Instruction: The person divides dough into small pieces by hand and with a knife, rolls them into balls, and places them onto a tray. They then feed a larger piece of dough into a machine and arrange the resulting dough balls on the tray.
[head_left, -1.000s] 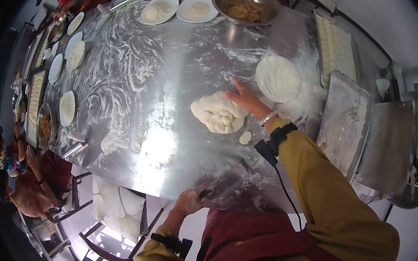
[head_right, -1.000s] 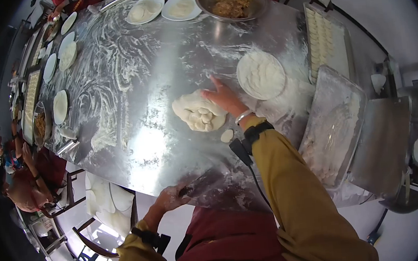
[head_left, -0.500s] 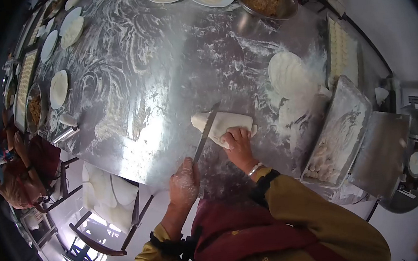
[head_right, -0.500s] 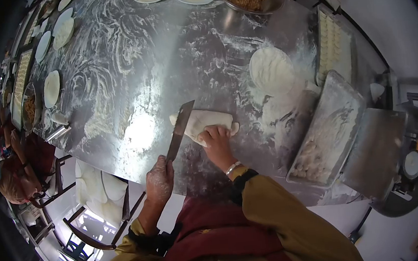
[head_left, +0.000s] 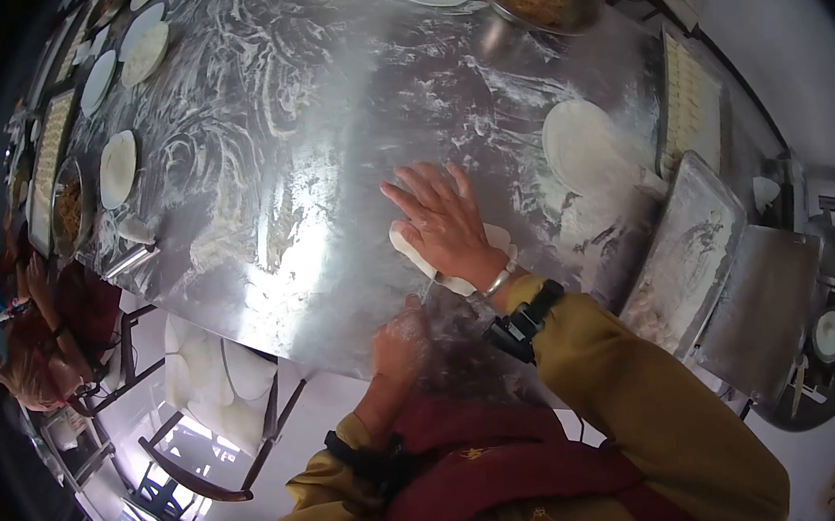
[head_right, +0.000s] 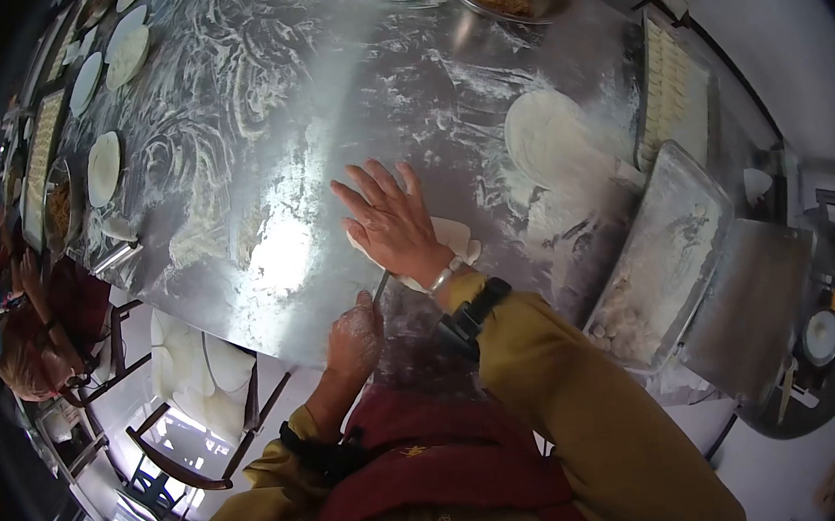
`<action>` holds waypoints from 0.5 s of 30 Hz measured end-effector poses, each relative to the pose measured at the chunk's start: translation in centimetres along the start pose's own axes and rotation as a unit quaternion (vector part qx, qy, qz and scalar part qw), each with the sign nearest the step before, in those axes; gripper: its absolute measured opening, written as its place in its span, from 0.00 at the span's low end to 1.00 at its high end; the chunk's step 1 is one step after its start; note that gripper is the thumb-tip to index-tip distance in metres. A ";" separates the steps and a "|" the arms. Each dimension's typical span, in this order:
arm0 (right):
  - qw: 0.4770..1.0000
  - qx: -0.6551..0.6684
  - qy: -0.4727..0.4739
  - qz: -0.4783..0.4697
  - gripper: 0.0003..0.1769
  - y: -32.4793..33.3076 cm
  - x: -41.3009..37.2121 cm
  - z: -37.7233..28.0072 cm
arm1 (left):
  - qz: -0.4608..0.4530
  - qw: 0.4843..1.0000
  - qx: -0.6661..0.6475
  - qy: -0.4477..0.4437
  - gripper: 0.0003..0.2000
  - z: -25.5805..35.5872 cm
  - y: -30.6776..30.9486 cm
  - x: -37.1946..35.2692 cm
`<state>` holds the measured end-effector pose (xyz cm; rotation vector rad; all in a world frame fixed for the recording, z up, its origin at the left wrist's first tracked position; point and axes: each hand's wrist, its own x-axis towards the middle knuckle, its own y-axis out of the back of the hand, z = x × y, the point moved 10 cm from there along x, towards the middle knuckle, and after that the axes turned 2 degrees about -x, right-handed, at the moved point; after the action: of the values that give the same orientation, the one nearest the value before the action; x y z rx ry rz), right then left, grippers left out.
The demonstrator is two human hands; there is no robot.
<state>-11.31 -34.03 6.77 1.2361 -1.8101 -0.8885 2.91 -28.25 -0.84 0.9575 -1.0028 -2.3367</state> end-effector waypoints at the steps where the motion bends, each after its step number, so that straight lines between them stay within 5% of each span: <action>1: 1.000 -0.026 0.004 -0.013 0.26 -1.5 0.0 0.6 | 0.003 1.000 -0.005 -0.003 0.13 -0.2 -0.4 0.4; 11: 0.996 -0.086 0.010 -0.028 0.24 -6.0 0.5 5.7 | 0.032 0.999 -0.029 -0.009 0.11 -1.2 -3.4 6.4; 15: 0.996 -0.078 -0.034 -0.029 0.32 -4.3 0.8 5.5 | 0.113 0.989 -0.051 -0.077 0.12 -0.9 -3.1 5.5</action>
<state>-14.50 -35.34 0.59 1.1769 -1.7293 -1.0943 -0.46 -30.02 -5.99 0.5992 -0.9843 -2.2719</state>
